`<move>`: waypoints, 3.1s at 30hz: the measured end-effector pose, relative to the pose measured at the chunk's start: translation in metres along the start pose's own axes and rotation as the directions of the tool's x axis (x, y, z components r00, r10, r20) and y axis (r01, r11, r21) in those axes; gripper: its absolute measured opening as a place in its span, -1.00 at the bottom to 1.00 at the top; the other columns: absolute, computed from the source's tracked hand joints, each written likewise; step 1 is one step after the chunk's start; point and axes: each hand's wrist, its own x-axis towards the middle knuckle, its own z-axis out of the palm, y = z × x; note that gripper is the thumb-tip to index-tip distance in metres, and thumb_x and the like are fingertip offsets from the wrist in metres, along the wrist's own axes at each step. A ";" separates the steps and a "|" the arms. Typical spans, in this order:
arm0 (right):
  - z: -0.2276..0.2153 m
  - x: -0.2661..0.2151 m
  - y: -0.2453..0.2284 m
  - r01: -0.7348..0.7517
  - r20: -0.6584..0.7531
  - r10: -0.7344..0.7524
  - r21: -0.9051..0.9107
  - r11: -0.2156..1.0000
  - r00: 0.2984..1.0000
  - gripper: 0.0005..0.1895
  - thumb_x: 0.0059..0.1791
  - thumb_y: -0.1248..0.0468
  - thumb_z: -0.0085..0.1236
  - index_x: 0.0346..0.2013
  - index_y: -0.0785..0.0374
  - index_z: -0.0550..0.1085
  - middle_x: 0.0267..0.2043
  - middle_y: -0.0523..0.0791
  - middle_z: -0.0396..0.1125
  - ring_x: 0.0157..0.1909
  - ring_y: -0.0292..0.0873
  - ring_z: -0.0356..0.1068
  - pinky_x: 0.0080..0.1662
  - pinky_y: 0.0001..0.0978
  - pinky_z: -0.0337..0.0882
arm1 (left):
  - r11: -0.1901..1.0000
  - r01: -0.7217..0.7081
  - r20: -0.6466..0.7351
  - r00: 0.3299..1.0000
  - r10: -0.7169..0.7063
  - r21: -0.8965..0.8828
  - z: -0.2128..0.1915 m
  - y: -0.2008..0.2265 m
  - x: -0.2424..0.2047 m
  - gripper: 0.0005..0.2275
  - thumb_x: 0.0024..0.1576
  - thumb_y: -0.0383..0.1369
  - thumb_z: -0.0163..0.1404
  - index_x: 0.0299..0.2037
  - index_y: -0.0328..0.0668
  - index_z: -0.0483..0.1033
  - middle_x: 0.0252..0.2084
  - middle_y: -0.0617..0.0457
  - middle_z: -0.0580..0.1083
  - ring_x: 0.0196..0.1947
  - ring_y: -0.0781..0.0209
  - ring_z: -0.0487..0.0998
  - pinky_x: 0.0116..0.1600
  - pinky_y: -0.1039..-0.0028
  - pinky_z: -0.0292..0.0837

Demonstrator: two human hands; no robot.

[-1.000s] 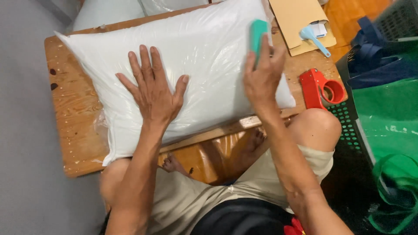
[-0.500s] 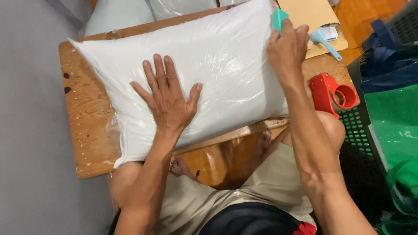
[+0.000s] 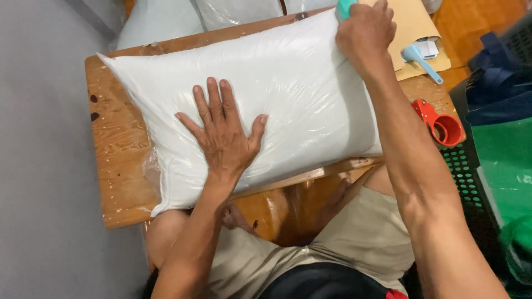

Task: Smoothing out the plastic packaging on a pillow using a block and sealing the edges with a tape dispenser.

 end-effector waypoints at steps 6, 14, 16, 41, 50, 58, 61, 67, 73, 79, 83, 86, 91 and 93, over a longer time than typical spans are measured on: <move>0.024 -0.025 -0.120 0.415 -0.021 -0.417 0.158 0.896 0.908 -0.80 -0.01 0.16 0.02 -0.13 0.10 0.47 -0.24 0.11 0.26 -0.24 0.28 0.32 -0.29 0.20 0.34 | 1.000 -0.003 -0.047 0.999 0.003 0.015 0.002 0.001 0.000 -0.21 0.35 0.23 -0.22 0.55 -0.25 -0.09 0.60 -0.14 -0.09 0.61 -0.25 -0.14 0.45 -0.38 -0.58; 0.018 -0.006 -0.120 0.483 0.141 -0.473 -0.042 0.875 0.869 -0.60 -0.07 0.14 -0.06 0.05 -0.09 0.49 -0.10 0.09 0.31 -0.09 0.21 0.34 -0.12 0.08 0.32 | 0.998 -0.018 -0.100 0.995 0.012 -0.059 0.002 -0.002 0.002 -0.24 0.33 0.18 -0.19 0.53 -0.31 0.03 0.58 -0.16 0.01 0.58 -0.26 -0.08 0.43 -0.36 -0.58; 0.013 0.029 -0.068 0.310 0.190 -0.276 -0.177 0.934 0.942 -0.58 -0.18 0.24 -0.05 -0.10 -0.12 0.60 -0.12 0.07 0.31 -0.11 0.21 0.32 -0.08 0.01 0.32 | 0.999 -0.023 -0.089 0.996 0.019 -0.048 0.003 -0.003 0.002 -0.23 0.33 0.18 -0.20 0.54 -0.29 0.02 0.59 -0.14 -0.01 0.59 -0.25 -0.10 0.43 -0.34 -0.60; -0.078 -0.153 0.148 -0.267 0.579 -0.449 0.767 0.584 0.681 -0.53 -0.08 0.53 0.13 0.10 0.27 0.32 0.12 -0.06 0.33 0.16 -0.18 0.36 0.12 -0.33 0.40 | 0.993 0.021 -0.059 0.998 -0.028 -0.117 0.009 -0.008 0.012 -0.24 0.34 0.18 -0.20 0.56 -0.22 -0.05 0.60 -0.13 -0.05 0.60 -0.25 -0.17 0.45 -0.35 -0.60; -0.020 -0.059 0.022 0.129 0.014 -0.138 0.269 0.954 0.990 -0.56 0.08 0.21 -0.01 0.20 0.39 0.32 0.05 0.16 0.27 -0.02 0.18 0.30 -0.07 0.04 0.34 | 0.992 0.014 -0.070 0.997 -0.023 -0.129 0.007 -0.011 0.010 -0.22 0.33 0.20 -0.16 0.56 -0.22 -0.05 0.60 -0.11 -0.06 0.61 -0.21 -0.17 0.46 -0.38 -0.58; -0.035 -0.210 -0.102 0.529 -0.315 -0.516 -0.048 0.847 0.797 -0.49 0.09 0.35 -0.02 0.36 0.14 0.26 0.01 -0.06 0.29 -0.19 -0.05 0.19 -0.18 -0.19 0.04 | 0.922 0.084 0.012 0.996 -0.086 -0.377 -0.017 -0.039 0.016 -0.27 0.33 0.04 -0.01 0.56 -0.13 -0.08 0.60 -0.19 -0.16 0.61 -0.25 -0.23 0.50 -0.38 -0.44; 0.002 -0.194 -0.076 0.583 -0.339 -0.517 0.125 0.803 0.786 -0.45 0.17 0.15 -0.17 0.49 0.06 0.16 0.16 -0.10 0.21 0.08 -0.02 0.19 0.06 -0.15 0.01 | 0.871 0.179 -0.130 0.956 -0.264 -0.458 -0.036 -0.081 0.012 -0.33 0.35 -0.03 0.07 0.53 -0.16 0.05 0.49 -0.38 0.07 0.50 -0.42 -0.03 0.46 -0.30 -0.23; 0.017 -0.116 -0.051 0.754 -0.465 -0.619 0.192 0.628 0.633 -0.49 0.16 0.14 -0.03 0.42 0.11 0.28 0.15 -0.08 0.25 0.10 -0.04 0.25 0.11 -0.17 0.03 | 0.544 0.801 0.623 0.563 -0.543 -0.250 -0.084 -0.070 0.001 -0.05 0.15 0.35 -0.22 0.54 -0.24 -0.19 0.41 -0.64 0.04 0.39 -0.65 0.06 0.33 -0.43 -0.02; 0.006 -0.046 0.020 0.538 -0.426 -0.415 0.224 0.813 0.804 -0.29 0.06 0.31 0.26 0.47 0.20 0.18 0.17 0.07 0.21 0.11 0.25 0.24 -0.02 0.20 0.26 | 0.425 0.830 0.643 0.551 -0.531 -0.361 -0.063 -0.036 -0.054 -0.05 0.13 0.35 -0.26 0.55 -0.12 -0.30 0.45 -0.57 0.03 0.41 -0.51 0.11 0.42 -0.23 0.03; 0.009 -0.067 0.013 0.175 -0.177 -0.127 0.291 0.941 0.976 -0.57 0.09 0.18 0.16 0.23 0.25 0.48 -0.01 0.11 0.32 -0.05 0.35 0.35 -0.17 0.33 0.31 | -0.019 0.685 0.567 0.586 -0.579 -0.728 -0.061 0.032 -0.085 -0.24 0.28 0.20 -0.49 0.51 -0.24 -0.22 0.51 -0.33 -0.02 0.47 -0.21 0.07 0.54 -0.01 -0.17; -0.011 -0.208 -0.105 0.693 -0.347 -0.607 0.245 0.678 0.715 -0.49 0.00 0.18 0.15 0.25 0.23 0.44 -0.13 0.03 0.27 -0.16 0.15 0.28 -0.15 0.06 0.24 | -0.483 0.369 0.607 0.536 -0.587 -0.794 -0.020 0.024 -0.119 -0.21 0.17 0.30 -0.49 0.46 -0.09 0.08 0.53 -0.12 0.04 0.47 0.00 0.12 0.56 0.19 -0.19; -0.016 -0.294 -0.136 0.844 -0.313 -0.785 0.246 0.476 0.534 -0.54 -0.01 0.22 0.05 0.19 0.24 0.43 -0.14 0.00 0.26 -0.20 0.05 0.25 -0.11 -0.07 0.20 | -0.772 0.095 0.737 0.388 -0.553 -0.629 -0.007 0.016 -0.138 -0.25 0.10 0.39 -0.35 0.23 -0.03 0.31 0.35 -0.02 0.30 0.25 0.06 0.32 0.46 0.22 0.07; -0.028 -0.271 -0.111 0.923 -0.321 -0.871 0.233 0.308 0.372 -0.63 0.09 0.29 -0.07 0.20 0.23 0.41 -0.01 0.03 0.29 -0.11 0.00 0.28 -0.02 -0.17 0.10 | -0.698 0.008 0.652 0.367 -0.664 -0.716 0.006 0.020 -0.136 -0.31 0.09 0.35 -0.26 0.22 0.07 0.39 0.22 0.12 0.47 0.15 0.24 0.44 0.48 0.26 0.10; -0.033 -0.222 -0.090 0.797 -0.348 -0.720 0.187 0.574 0.600 -0.65 0.08 0.27 -0.09 0.14 0.20 0.46 -0.22 -0.05 0.31 -0.28 0.07 0.35 -0.23 -0.09 0.28 | -0.667 0.098 0.611 0.515 -0.601 -0.738 0.048 0.004 -0.154 -0.39 0.20 0.23 -0.19 0.32 0.07 0.33 0.41 0.05 0.30 0.34 0.07 0.32 0.53 0.12 0.04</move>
